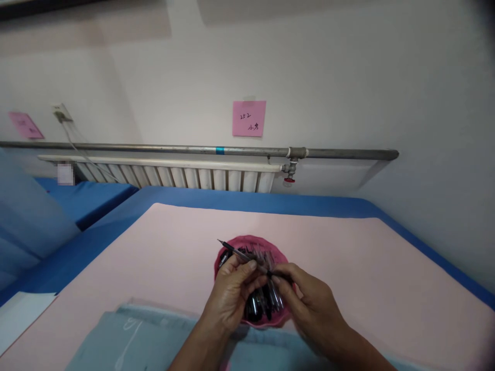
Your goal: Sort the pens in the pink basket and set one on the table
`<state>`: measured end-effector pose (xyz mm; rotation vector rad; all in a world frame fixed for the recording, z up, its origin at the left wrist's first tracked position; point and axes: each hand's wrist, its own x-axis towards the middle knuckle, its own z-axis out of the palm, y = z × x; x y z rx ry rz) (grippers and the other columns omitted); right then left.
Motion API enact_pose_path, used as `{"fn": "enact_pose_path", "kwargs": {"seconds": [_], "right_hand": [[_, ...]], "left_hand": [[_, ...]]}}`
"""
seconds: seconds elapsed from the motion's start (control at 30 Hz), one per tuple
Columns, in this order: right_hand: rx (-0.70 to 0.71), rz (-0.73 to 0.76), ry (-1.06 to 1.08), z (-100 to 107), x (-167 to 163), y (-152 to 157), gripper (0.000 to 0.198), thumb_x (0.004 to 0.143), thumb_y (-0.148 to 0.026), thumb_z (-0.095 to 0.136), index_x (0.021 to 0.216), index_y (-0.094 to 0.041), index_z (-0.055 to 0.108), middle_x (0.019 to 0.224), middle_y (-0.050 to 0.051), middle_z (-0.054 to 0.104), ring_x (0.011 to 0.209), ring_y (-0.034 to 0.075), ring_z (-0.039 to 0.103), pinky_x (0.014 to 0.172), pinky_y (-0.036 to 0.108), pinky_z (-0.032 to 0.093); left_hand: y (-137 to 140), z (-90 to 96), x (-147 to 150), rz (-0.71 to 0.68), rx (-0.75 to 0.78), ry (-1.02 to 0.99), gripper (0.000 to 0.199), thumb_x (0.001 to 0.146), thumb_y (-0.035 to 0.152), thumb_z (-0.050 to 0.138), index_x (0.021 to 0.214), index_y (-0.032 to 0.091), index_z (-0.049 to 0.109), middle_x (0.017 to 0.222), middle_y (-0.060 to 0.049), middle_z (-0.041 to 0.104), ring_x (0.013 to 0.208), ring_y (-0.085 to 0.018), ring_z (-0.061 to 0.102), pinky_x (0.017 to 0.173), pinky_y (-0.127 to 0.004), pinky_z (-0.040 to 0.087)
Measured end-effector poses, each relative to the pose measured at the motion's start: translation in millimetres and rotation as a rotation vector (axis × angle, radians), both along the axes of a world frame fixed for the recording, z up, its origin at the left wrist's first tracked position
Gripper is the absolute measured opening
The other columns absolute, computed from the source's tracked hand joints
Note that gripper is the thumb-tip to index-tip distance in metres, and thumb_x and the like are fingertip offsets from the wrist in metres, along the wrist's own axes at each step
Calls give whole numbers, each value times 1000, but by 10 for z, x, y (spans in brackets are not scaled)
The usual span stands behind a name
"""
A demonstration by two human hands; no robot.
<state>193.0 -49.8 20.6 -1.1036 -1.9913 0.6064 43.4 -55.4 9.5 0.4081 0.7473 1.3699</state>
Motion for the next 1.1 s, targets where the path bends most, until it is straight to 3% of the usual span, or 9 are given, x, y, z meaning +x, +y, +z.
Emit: {"fn": "enact_pose_path", "kwargs": {"seconds": [0.17,0.3,0.43,0.6,1.1], "right_hand": [[-42,-8,-24,4,-6,1,17,85,-27,46,99,-22,55,82,1,67,70,15,63,62,25,50],[18,-7,-76,3,-1,-4,14,82,-23,51,95,-22,55,85,3,65,76,17,62,69,29,50],[37,54,-86,-14,8,0,16,87,-21,43,99,-22,53,84,2,64,73,15,61,68,27,49],[181,57,-131,-38,18,6,15,85,-19,47,98,-20,53,87,5,63,80,17,61,72,29,49],[210,96,-131,-62,12,1,20,85,-17,45,103,-21,53,88,4,64,78,17,61,70,29,49]], "left_hand": [[-26,3,12,-7,9,-10,22,63,18,75,80,14,61,78,-5,68,73,-14,64,68,-24,51],[-28,-15,20,0,-2,-5,23,63,19,75,81,14,62,79,-4,67,72,-14,63,68,-25,51],[-23,-18,17,-3,4,12,22,65,19,74,83,14,62,81,-5,67,74,-14,63,69,-25,50],[-23,-4,12,-2,-12,35,22,65,18,74,81,14,61,80,-4,66,72,-13,62,66,-24,50],[-21,16,26,22,-11,81,25,59,24,77,76,14,63,75,-3,65,69,-13,61,65,-24,48]]}}
